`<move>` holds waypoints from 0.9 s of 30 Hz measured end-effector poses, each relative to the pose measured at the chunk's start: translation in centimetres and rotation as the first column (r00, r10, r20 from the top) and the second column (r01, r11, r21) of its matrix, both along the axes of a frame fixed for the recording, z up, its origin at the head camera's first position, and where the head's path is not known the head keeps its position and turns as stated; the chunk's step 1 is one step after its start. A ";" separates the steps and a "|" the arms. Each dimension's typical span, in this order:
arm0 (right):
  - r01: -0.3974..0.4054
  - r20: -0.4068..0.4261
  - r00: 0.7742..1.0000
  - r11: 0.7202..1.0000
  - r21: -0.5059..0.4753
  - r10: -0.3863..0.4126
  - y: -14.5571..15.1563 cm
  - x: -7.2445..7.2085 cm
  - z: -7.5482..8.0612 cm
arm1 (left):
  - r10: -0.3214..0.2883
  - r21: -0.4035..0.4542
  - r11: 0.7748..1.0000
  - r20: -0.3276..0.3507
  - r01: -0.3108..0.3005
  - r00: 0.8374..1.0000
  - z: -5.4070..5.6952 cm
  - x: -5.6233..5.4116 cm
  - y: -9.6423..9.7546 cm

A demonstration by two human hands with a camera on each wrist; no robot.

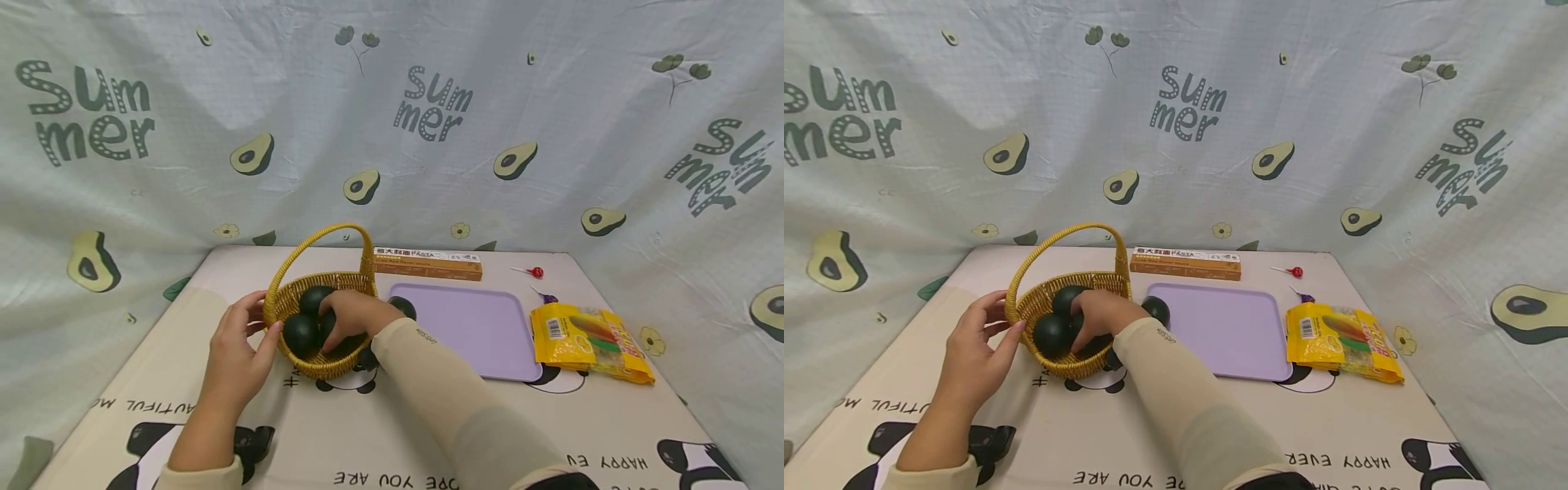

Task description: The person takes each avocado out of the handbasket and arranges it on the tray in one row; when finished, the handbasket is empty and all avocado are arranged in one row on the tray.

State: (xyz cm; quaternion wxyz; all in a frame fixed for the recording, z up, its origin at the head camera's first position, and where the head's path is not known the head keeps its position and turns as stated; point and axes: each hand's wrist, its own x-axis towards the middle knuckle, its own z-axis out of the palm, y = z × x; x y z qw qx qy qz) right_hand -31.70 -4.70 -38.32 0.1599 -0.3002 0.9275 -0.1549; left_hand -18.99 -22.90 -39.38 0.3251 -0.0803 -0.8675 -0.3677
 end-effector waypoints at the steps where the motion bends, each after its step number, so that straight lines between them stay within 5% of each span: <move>1: -0.010 -0.001 1.000 1.000 -0.013 0.010 0.0 -0.1 -0.1 | 0.000 -0.001 1.000 0.002 0.000 1.000 0.0 0.0 0.0; 6: -0.039 -0.006 0.999 0.997 -0.073 0.039 0.2 -0.4 -0.3 | -0.006 -0.003 1.000 0.003 0.006 1.000 0.0 0.0 0.1; 17: 0.029 0.033 0.999 0.984 -0.175 -0.023 0.6 -0.6 -0.2 | -0.008 0.004 1.000 -0.007 0.008 1.000 0.0 0.0 -0.1; 27: 0.016 0.027 1.000 0.915 -0.403 -0.006 1.6 -0.1 0.1 | -0.015 -0.001 1.000 -0.029 0.015 0.999 0.0 -0.1 -0.1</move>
